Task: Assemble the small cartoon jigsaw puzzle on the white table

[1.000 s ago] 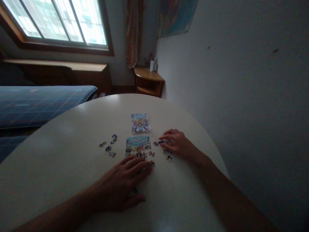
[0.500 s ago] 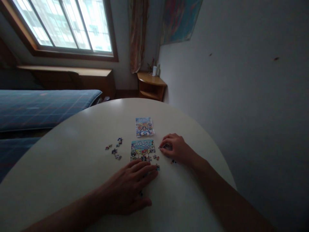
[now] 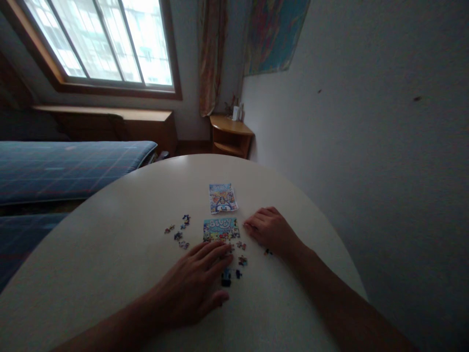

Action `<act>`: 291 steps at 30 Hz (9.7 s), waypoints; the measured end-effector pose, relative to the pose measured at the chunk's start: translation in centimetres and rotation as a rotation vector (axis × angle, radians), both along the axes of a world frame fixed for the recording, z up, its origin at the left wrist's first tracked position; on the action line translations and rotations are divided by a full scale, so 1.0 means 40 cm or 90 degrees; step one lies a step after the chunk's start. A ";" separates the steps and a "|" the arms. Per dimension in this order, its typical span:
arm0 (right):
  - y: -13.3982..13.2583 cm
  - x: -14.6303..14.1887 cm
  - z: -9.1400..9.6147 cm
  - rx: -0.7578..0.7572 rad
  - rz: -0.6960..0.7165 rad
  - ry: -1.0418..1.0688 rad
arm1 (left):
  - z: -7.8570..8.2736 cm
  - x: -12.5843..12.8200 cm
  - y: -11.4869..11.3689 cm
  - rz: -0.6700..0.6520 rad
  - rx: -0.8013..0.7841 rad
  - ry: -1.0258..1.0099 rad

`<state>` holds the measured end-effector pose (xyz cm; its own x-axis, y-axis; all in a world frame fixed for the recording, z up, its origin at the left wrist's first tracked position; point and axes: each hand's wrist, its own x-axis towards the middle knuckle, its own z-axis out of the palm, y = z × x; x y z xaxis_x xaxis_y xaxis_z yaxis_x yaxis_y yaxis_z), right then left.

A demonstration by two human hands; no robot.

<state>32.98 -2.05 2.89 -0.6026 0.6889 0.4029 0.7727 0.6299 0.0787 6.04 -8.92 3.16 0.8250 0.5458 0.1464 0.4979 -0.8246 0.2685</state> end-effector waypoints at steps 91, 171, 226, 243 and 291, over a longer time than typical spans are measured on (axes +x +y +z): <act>-0.100 -0.158 0.015 -0.456 -0.039 0.542 | -0.051 -0.002 0.080 0.248 0.055 -0.347; -0.088 -0.176 0.021 -0.589 -0.026 0.679 | -0.047 0.008 0.068 0.223 0.000 -0.390; -0.097 -0.151 0.026 -0.398 0.092 0.548 | -0.032 0.001 0.069 0.212 0.114 -0.431; -0.097 -0.149 0.025 -0.384 0.054 0.521 | -0.040 0.000 0.070 0.223 0.097 -0.398; -0.105 -0.144 0.020 -0.366 0.050 0.511 | -0.044 0.000 0.073 0.190 0.087 -0.416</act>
<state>27.23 -6.24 3.69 -0.3491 0.8774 0.3290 0.4169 0.4599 -0.7840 6.06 -5.99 1.39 0.3649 0.6753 0.6410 0.4798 -0.7264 0.4921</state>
